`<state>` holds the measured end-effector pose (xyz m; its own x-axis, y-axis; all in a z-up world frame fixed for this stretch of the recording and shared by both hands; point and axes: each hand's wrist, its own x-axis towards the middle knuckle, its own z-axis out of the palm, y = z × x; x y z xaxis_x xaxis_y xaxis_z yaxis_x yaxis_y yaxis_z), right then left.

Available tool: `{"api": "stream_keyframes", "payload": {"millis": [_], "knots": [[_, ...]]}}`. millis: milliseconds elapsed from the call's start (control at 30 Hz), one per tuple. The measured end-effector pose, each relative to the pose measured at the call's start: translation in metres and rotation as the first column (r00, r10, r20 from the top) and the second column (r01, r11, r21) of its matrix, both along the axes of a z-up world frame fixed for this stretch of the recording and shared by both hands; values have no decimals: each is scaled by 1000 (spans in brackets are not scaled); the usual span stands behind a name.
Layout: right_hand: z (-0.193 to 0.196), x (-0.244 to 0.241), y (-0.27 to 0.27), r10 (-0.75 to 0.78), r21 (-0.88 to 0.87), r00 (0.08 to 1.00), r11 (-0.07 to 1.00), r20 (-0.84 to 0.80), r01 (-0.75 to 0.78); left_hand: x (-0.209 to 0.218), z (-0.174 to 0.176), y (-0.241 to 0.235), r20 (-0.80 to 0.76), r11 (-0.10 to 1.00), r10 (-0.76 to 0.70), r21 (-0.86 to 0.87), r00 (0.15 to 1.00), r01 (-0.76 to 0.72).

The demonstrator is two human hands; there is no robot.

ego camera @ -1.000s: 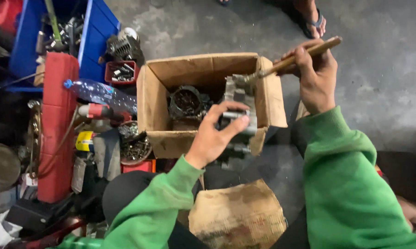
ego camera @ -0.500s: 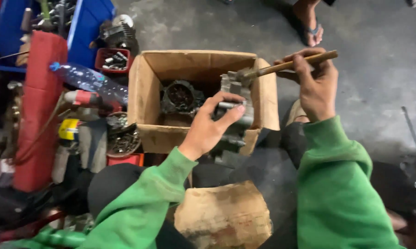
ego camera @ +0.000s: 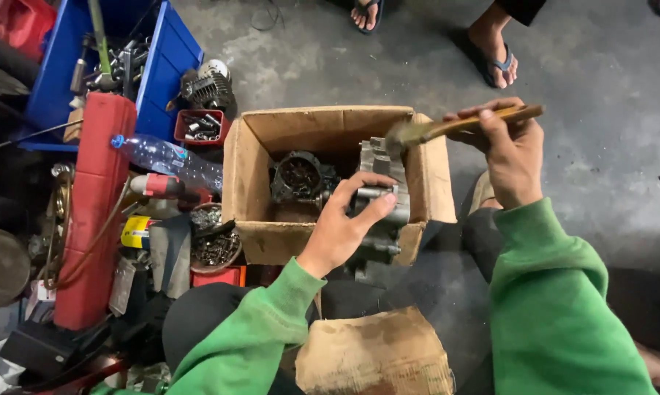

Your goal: Cleaning a motorcycle engine casing using a brush inside a cardboard box in a workshop environment.

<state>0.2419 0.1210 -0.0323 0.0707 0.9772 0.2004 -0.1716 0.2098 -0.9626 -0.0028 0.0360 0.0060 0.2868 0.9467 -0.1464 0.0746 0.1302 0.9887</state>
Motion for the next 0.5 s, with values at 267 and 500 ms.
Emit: {"api": "stream_keyframes", "payload": {"millis": [267, 500], "knots": [[5, -3, -3, 57, -56, 997, 997, 52, -54, -3, 0, 1, -16, 1000, -3, -21, 1000, 3], [8, 2, -4, 2, -83, 1000, 997, -3, -2, -2, -4, 1, -14, 1000, 8, -21, 1000, -9]]}}
